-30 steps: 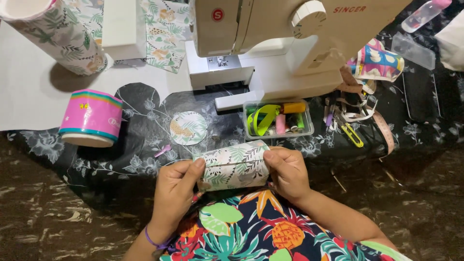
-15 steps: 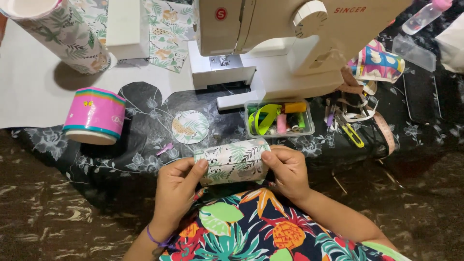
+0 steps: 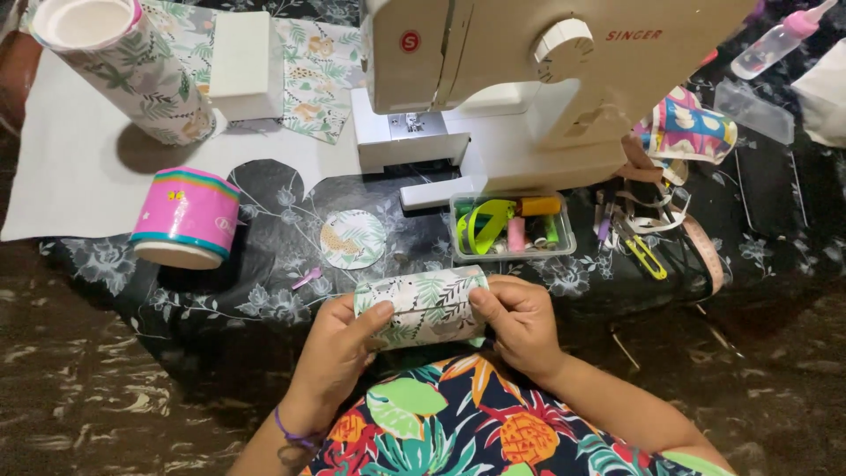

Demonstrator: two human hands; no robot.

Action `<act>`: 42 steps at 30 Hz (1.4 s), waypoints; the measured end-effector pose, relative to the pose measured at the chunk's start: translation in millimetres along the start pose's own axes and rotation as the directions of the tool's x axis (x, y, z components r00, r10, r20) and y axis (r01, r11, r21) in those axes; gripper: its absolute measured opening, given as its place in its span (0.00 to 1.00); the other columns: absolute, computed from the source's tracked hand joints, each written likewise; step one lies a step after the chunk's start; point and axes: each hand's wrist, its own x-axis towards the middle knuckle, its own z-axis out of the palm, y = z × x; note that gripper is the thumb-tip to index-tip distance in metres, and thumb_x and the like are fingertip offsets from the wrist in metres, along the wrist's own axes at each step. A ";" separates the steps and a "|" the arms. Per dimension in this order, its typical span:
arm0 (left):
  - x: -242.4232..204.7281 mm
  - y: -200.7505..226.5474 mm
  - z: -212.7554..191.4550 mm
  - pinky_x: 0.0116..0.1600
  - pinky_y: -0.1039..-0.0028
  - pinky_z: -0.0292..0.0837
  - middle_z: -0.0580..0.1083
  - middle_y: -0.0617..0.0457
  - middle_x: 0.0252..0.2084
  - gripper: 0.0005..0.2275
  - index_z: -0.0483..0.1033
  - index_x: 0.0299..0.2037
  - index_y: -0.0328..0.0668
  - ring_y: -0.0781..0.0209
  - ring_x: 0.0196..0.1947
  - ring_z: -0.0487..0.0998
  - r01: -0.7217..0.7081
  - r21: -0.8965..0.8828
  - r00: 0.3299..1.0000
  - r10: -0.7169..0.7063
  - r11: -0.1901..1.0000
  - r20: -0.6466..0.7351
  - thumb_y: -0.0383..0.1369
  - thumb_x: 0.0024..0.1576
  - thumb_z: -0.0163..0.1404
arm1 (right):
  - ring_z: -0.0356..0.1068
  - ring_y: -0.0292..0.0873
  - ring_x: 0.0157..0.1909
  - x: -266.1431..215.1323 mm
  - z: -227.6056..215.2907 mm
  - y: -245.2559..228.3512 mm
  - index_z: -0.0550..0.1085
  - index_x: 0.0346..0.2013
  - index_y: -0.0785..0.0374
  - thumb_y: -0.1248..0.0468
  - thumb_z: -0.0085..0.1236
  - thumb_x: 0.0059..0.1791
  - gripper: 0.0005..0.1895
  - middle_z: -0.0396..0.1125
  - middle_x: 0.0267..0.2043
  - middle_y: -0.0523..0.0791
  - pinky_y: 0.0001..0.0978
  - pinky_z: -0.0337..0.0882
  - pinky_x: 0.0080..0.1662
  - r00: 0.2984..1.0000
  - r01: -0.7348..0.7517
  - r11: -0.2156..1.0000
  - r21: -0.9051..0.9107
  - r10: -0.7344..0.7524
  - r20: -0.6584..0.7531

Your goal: The person sews a cylindrical fabric sleeve with a leaf pattern using a Singer sewing machine. They then insert a pink cup into the sleeve to check the fit and trim the excess fabric at the bottom with scissors.

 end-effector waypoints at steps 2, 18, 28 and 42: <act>3.6 -4.4 0.4 0.42 0.65 0.82 0.86 0.38 0.40 0.13 0.85 0.41 0.27 0.48 0.38 0.87 -0.020 0.039 1.000 0.019 0.999 0.013 0.34 0.56 0.61 | 0.63 0.38 0.27 0.7 1.4 -4.0 0.73 0.21 0.65 0.60 0.54 0.58 0.22 0.65 0.23 0.42 0.32 0.63 0.32 1.000 0.018 1.000 0.011 -0.018 0.009; 2.1 -12.7 14.4 0.40 0.67 0.81 0.83 0.51 0.31 0.06 0.86 0.32 0.31 0.64 0.31 0.79 -0.121 0.160 0.987 0.135 0.980 -0.085 0.29 0.56 0.65 | 0.66 0.36 0.30 -3.6 -11.3 14.4 0.77 0.24 0.64 0.58 0.57 0.57 0.20 0.69 0.27 0.41 0.31 0.64 0.33 0.991 -0.106 0.994 -0.006 0.106 0.084; -2.5 -21.2 5.3 0.28 0.67 0.37 0.45 0.63 0.17 0.36 0.43 0.18 0.54 0.68 0.21 0.44 -0.106 0.511 0.963 0.216 0.853 -0.162 0.39 0.56 0.71 | 0.81 0.40 0.37 -14.6 -27.4 -28.2 0.83 0.46 0.63 0.76 0.56 0.52 0.12 0.80 0.37 0.47 0.30 0.83 0.45 0.987 0.113 0.922 -0.370 -0.146 -0.063; -7.9 -27.6 9.3 0.28 0.75 0.52 0.58 0.69 0.21 0.24 0.59 0.18 0.53 0.73 0.24 0.56 -0.282 0.505 0.944 0.330 0.815 -0.005 0.35 0.60 0.65 | 0.74 0.54 0.42 -10.9 2.9 -38.0 0.76 0.49 0.70 0.72 0.49 0.57 0.09 0.75 0.46 0.53 0.44 0.75 0.45 0.887 0.460 0.740 -0.490 -0.367 0.279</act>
